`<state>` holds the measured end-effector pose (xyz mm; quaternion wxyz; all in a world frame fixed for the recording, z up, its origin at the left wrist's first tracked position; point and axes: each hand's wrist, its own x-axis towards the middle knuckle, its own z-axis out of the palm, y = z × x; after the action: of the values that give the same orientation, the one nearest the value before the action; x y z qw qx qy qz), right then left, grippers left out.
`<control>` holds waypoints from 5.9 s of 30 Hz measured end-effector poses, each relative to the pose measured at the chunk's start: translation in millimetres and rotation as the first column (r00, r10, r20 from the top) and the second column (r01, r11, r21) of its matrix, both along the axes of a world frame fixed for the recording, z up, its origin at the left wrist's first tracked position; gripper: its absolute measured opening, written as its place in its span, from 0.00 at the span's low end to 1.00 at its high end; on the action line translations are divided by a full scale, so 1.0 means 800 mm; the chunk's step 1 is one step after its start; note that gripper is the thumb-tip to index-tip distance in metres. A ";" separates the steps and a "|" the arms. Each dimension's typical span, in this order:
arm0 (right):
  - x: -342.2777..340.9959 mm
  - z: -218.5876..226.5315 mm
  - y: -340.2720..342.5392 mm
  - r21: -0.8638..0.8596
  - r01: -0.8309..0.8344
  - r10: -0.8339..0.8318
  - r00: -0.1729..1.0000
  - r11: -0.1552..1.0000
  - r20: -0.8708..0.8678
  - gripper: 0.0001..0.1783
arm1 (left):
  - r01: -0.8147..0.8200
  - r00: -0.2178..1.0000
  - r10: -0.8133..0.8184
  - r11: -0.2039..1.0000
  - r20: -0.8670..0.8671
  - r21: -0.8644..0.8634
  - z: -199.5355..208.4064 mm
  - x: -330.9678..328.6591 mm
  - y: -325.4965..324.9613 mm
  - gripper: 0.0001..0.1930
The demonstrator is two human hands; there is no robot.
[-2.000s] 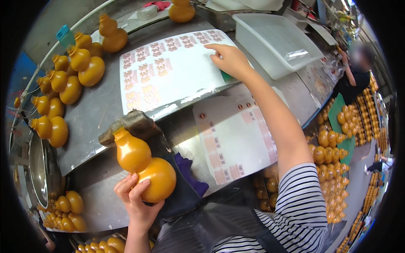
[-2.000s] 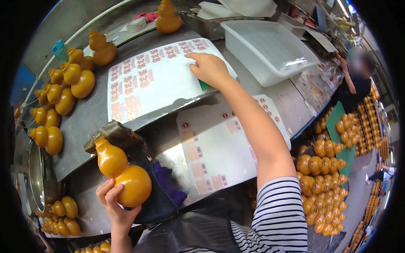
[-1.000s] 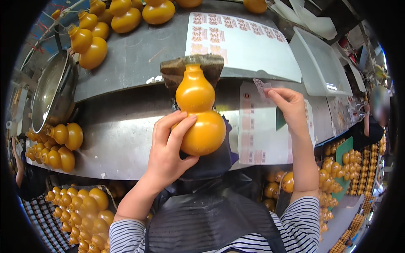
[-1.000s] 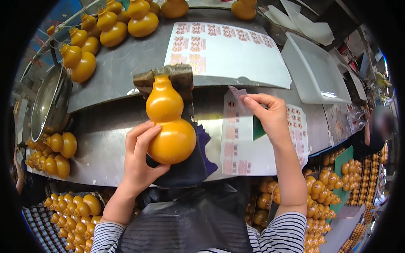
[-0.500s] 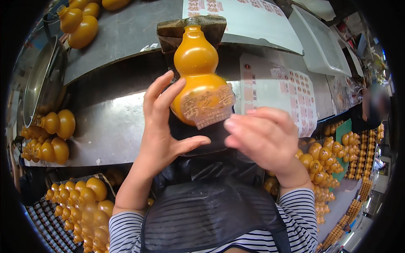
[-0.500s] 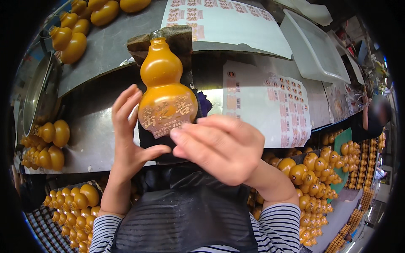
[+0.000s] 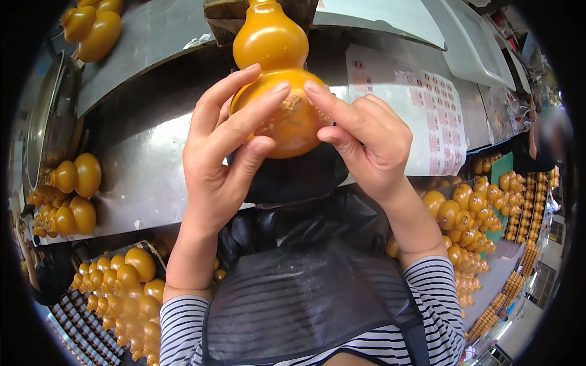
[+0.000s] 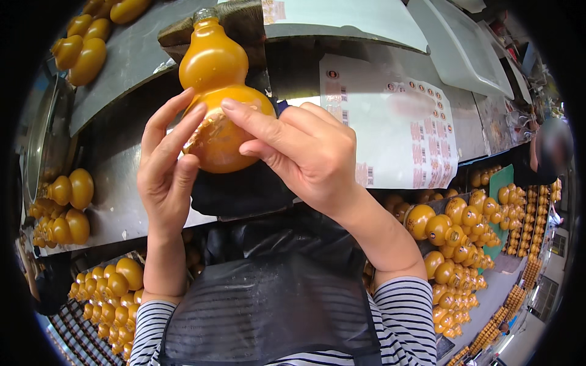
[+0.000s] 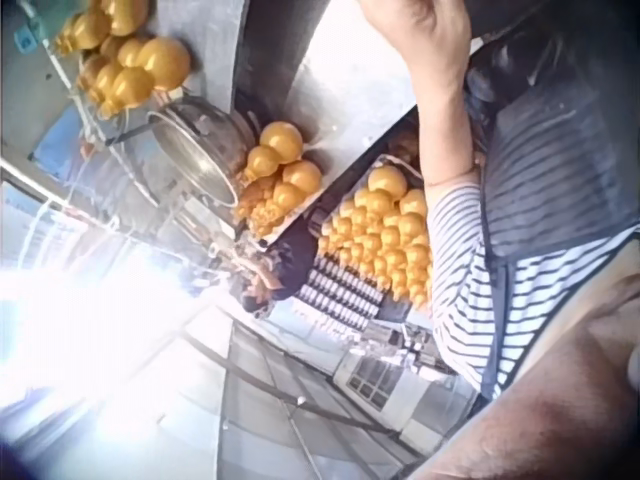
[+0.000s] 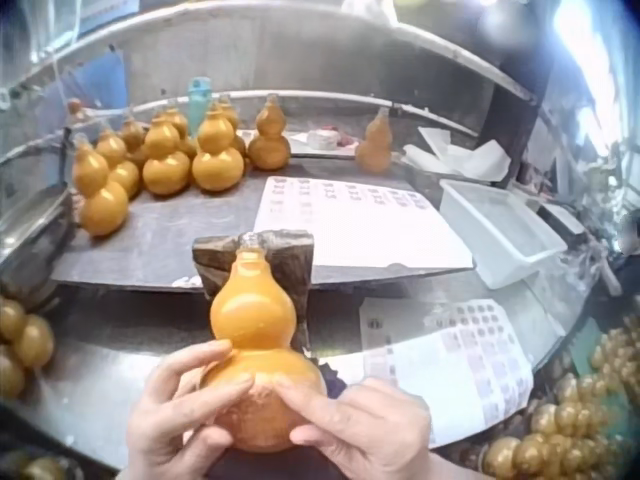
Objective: The person repeatedly picks up small yellow gourds from a metal table, applies a small circular sticker to the surface, and uses a green plastic card to smooth the sticker. The person then places the labeled gourd into a metal bowl of water and repeats the process with a new gourd.
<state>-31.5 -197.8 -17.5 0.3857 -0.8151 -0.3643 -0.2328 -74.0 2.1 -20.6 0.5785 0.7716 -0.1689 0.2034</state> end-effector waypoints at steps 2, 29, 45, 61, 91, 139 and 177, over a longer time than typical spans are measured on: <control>0.002 -0.007 0.002 0.015 -0.020 0.020 1.000 1.000 0.008 0.23 | 0.001 1.000 -0.002 0.994 0.015 0.109 -0.005 0.003 0.004 0.18; 0.006 -0.011 -0.009 -0.055 -0.111 0.105 0.990 0.992 -0.096 0.26 | 0.023 0.995 -0.027 0.999 0.094 0.045 -0.025 0.014 0.012 0.24; 0.010 -0.027 0.000 0.214 -0.091 0.135 0.970 0.973 -0.201 0.28 | -0.006 0.999 0.004 0.998 0.040 0.056 -0.023 0.013 0.008 0.20; -0.061 -0.017 0.022 0.563 0.130 0.070 0.945 0.816 -0.319 0.15 | 0.043 0.998 -0.048 0.992 -0.038 -0.123 -0.029 0.011 0.000 0.25; -0.038 -0.003 -0.015 0.059 -0.239 0.245 0.960 0.969 -0.133 0.07 | 0.033 0.994 -0.041 0.996 -0.097 -0.087 -0.033 0.012 0.021 0.26; 0.034 0.010 0.000 0.368 0.135 0.300 0.362 0.920 -0.883 0.24 | 0.014 0.893 -0.189 0.919 -0.408 -0.395 0.034 0.036 -0.025 0.34; 0.061 0.063 0.007 0.053 -0.170 0.177 0.952 0.984 -0.248 0.17 | 0.097 0.891 -0.177 0.974 -0.419 -0.205 0.019 0.043 0.000 0.61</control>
<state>17.5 -191.9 33.2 0.4602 -0.7969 -0.3789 -0.0984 -39.7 1.8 -5.3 0.6812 0.7286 -0.0711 -0.0010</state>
